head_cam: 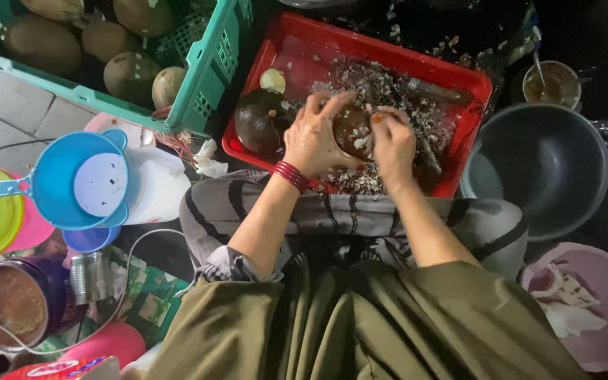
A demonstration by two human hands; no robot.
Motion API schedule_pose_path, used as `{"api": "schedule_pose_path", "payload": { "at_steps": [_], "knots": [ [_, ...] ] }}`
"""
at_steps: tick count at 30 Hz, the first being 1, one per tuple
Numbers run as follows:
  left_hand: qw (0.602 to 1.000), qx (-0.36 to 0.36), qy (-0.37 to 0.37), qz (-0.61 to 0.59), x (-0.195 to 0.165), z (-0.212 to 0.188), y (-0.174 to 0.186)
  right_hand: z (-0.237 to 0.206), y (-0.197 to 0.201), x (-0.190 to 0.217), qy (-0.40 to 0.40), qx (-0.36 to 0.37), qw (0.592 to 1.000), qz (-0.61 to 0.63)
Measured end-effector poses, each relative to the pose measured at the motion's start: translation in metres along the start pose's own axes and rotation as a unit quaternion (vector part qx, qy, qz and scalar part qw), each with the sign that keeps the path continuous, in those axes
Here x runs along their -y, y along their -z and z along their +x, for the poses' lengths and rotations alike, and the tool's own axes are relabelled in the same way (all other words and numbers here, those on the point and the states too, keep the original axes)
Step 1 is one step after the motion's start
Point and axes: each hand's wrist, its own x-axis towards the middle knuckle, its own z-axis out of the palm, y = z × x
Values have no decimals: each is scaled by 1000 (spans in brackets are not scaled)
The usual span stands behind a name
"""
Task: The person sits on the floor and scrapes the dark fibrous outer husk off coconuts with a small knife over a red tray, letting the debris collect in the tray. They place scraped coconuts into a metal basin and pick new unhusked coconuts from a green crate to continue.
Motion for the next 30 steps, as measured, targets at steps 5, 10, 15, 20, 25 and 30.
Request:
{"api": "schedule_pose_path", "payload": {
  "at_steps": [5, 10, 15, 20, 25, 30],
  "knots": [
    [998, 20, 24, -45, 16, -1, -9, -11, -5, 44, 241, -50, 955, -163],
    [997, 64, 39, 8, 20, 6, -16, 10, 0, 57, -200, 74, 977, -9],
    [999, 24, 24, -17, 15, -2, -19, -4, 5, 32, 318, -61, 924, -202],
    [998, 55, 16, 4, 22, -1, -21, 18, 6, 38, -144, 68, 982, 100],
    [996, -30, -80, -23, 27, -2, -23, -12, 8, 35, 303, 15, 922, -241],
    [997, 74, -25, -12, 19, -1, -7, 32, 0, -22, -242, 81, 958, 131]
  ]
}}
